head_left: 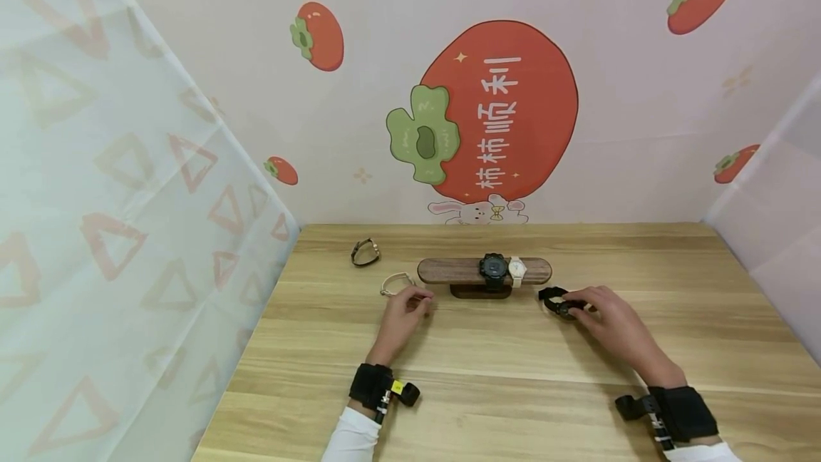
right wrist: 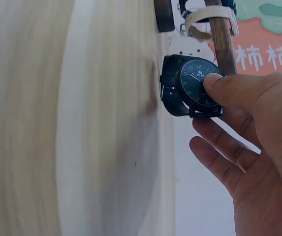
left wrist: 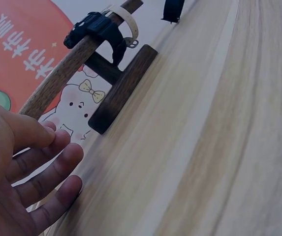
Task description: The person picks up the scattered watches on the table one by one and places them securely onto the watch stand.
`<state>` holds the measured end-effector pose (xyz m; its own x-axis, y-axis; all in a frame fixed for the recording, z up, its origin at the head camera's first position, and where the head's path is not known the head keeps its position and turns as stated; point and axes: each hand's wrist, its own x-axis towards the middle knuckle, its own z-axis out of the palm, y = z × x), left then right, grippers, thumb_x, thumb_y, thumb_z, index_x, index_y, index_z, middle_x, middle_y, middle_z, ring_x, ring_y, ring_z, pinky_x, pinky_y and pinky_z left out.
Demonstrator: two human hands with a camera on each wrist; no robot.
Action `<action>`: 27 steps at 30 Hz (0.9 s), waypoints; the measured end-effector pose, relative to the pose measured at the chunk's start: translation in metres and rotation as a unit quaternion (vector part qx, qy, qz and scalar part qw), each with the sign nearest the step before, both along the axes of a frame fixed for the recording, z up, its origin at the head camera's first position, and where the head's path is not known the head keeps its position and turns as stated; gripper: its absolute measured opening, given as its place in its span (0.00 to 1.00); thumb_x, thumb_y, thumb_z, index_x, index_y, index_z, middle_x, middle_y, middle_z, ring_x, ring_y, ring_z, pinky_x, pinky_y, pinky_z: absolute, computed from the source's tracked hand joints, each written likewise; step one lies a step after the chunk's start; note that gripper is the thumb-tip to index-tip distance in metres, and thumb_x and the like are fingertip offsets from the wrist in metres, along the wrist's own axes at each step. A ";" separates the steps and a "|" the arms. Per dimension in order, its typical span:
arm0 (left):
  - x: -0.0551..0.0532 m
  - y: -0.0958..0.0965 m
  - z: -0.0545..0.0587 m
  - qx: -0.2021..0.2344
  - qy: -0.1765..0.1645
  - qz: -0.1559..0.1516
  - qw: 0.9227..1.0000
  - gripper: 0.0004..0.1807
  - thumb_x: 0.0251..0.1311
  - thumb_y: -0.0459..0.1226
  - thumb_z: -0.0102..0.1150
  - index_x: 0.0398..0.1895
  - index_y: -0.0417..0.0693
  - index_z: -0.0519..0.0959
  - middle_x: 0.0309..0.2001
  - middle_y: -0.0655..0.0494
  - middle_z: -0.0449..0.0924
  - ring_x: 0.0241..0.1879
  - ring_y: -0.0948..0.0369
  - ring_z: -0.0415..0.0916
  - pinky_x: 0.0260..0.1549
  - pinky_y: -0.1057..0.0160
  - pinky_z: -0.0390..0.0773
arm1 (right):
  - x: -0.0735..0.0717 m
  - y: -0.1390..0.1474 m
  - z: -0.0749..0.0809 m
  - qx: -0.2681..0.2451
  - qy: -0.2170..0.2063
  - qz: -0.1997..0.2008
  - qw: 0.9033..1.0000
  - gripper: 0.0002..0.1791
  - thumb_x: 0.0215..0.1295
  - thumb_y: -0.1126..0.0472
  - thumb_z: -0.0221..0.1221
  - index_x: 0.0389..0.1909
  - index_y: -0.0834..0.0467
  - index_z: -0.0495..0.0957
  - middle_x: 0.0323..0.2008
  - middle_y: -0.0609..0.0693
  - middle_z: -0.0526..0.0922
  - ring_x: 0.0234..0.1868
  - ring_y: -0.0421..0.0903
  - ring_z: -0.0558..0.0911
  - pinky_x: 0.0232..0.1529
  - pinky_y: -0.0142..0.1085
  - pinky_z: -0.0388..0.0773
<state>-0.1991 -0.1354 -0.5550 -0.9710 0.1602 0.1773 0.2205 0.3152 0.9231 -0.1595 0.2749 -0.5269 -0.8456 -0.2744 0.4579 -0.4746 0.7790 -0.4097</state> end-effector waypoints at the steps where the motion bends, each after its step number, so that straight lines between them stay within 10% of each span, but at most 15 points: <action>1: 0.000 0.001 0.000 -0.001 0.000 -0.001 1.000 0.08 0.75 0.32 0.63 0.51 0.39 0.86 0.48 0.45 0.87 0.40 0.52 0.88 0.41 0.67 0.87 | 0.000 -0.002 0.000 -0.002 0.001 0.002 1.000 0.18 0.59 0.72 0.75 0.51 0.57 0.89 0.44 0.51 0.90 0.42 0.49 0.84 0.39 0.42 0.85; 27: 0.009 0.041 0.002 -0.041 0.019 -0.069 0.997 0.11 0.76 0.40 0.64 0.54 0.45 0.87 0.50 0.54 0.87 0.49 0.62 0.84 0.50 0.66 0.86 | 0.003 -0.056 0.002 -0.020 -0.020 0.064 0.998 0.18 0.62 0.68 0.74 0.53 0.55 0.88 0.47 0.48 0.90 0.44 0.45 0.86 0.48 0.48 0.88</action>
